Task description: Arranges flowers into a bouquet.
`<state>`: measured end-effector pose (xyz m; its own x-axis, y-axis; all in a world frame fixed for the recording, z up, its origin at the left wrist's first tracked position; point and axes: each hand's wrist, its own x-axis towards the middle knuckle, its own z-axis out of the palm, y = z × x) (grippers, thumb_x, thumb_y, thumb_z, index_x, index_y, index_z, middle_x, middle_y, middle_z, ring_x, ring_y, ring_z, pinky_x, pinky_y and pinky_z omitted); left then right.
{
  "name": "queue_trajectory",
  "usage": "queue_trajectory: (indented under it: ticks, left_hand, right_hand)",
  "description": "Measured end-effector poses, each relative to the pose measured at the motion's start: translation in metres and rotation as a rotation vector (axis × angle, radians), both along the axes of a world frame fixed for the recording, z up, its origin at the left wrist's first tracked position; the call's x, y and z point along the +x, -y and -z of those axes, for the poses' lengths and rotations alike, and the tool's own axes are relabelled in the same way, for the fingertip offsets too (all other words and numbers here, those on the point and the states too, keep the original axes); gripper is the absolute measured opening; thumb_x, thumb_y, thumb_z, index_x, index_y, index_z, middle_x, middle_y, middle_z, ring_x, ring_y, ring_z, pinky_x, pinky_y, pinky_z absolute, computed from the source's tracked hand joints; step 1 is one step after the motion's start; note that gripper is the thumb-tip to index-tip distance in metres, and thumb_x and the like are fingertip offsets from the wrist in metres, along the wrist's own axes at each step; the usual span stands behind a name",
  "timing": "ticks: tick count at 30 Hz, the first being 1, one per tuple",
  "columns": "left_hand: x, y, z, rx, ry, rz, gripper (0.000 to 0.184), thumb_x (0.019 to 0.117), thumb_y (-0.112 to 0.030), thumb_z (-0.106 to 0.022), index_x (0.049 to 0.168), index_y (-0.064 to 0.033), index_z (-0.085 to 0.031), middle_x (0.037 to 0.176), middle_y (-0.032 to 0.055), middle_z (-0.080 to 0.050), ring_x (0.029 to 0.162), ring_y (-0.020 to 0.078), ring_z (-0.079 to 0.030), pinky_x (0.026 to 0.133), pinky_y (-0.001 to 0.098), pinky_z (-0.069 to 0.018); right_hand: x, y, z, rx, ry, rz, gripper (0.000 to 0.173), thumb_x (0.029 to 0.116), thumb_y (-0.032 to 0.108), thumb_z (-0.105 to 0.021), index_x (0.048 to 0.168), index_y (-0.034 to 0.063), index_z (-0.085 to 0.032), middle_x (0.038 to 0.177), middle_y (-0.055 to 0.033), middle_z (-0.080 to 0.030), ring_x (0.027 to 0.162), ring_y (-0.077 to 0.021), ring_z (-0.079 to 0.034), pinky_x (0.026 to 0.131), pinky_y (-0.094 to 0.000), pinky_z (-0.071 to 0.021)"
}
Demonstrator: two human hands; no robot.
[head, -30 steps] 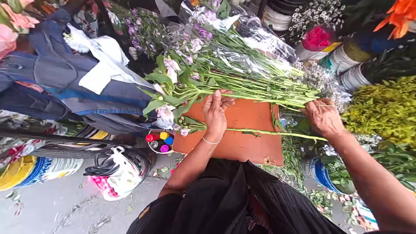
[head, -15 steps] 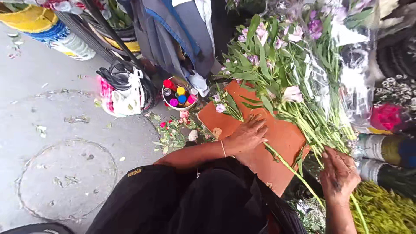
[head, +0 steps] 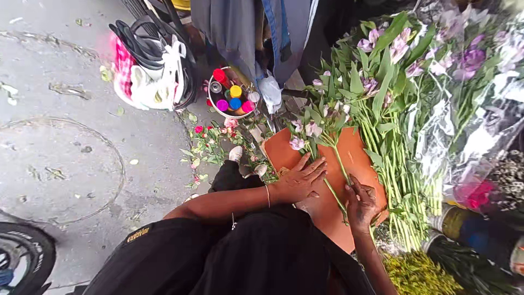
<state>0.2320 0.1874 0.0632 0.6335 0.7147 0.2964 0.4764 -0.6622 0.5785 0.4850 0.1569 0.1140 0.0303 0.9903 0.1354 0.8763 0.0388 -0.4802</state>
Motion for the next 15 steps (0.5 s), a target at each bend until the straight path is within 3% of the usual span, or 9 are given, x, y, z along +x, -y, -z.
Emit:
queue_trajectory:
  ticks: [3,5,8,11,13,15]
  left_hand:
    - [0.001,0.000,0.003,0.006,0.014,-0.004,0.068,0.1001,-0.050,-0.052,0.145,0.0015,-0.053,0.157,0.0197,-0.046,0.152,0.0357,-0.033,0.121,0.0650,-0.0172]
    - [0.002,0.000,0.004,0.010,0.013,-0.003,0.071,0.1006,-0.052,-0.050,0.146,0.0020,-0.052,0.157,0.0197,-0.045,0.152,0.0350,-0.033,0.121,0.0649,-0.0167]
    - [0.002,0.000,0.005,0.023,0.030,-0.006,0.072,0.0995,-0.053,-0.052,0.145,0.0026,-0.053,0.156,0.0205,-0.046,0.151,0.0353,-0.035,0.121,0.0650,-0.0181]
    - [0.001,0.000,0.005,0.024,0.048,-0.007,0.071,0.0992,-0.053,-0.054,0.144,0.0027,-0.054,0.155,0.0206,-0.047,0.150,0.0353,-0.036,0.120,0.0651,-0.0197]
    - [-0.001,-0.001,0.003,0.016,0.062,-0.006,0.069,0.0995,-0.051,-0.055,0.142,0.0028,-0.056,0.154,0.0209,-0.049,0.149,0.0357,-0.038,0.120,0.0651,-0.0216]
    - [-0.002,-0.001,0.001,0.007,0.088,-0.010,0.065,0.0997,-0.049,-0.056,0.139,0.0019,-0.058,0.151,0.0214,-0.052,0.148,0.0367,-0.040,0.120,0.0648,-0.0227]
  right_hand:
    - [0.002,0.004,-0.007,-0.087,-0.017,-0.013,0.028,0.0964,0.013,-0.064,0.116,-0.0030,-0.074,0.102,-0.0173,-0.065,0.091,-0.0146,-0.062,0.082,-0.0223,-0.0515]
    - [0.005,0.002,-0.029,-0.128,-0.124,-0.002,0.023,0.0954,0.011,-0.064,0.111,-0.0029,-0.074,0.110,-0.0134,-0.067,0.099,-0.0094,-0.065,0.087,-0.0202,-0.0542]
    - [0.006,0.005,-0.070,-0.081,-0.230,0.065,0.018,0.0881,0.006,-0.072,0.105,-0.0003,-0.076,0.102,-0.0009,-0.068,0.094,-0.0017,-0.064,0.083,-0.0164,-0.0550]
    - [0.010,0.012,-0.092,0.044,-0.269,0.157,0.016,0.0782,0.003,-0.080,0.092,0.0103,-0.077,0.095,0.0116,-0.066,0.088,0.0022,-0.063,0.079,-0.0156,-0.0553]
    - [0.010,0.012,-0.096,0.110,-0.304,0.198,0.022,0.0774,-0.001,-0.079,0.094,0.0122,-0.072,0.096,0.0143,-0.069,0.089,0.0020,-0.065,0.081,-0.0189,-0.0572]
    - [0.000,0.001,-0.097,0.136,-0.288,0.198,0.019,0.0782,0.004,-0.081,0.091,0.0167,-0.075,0.095,0.0164,-0.068,0.090,0.0032,-0.064,0.082,-0.0173,-0.0561]
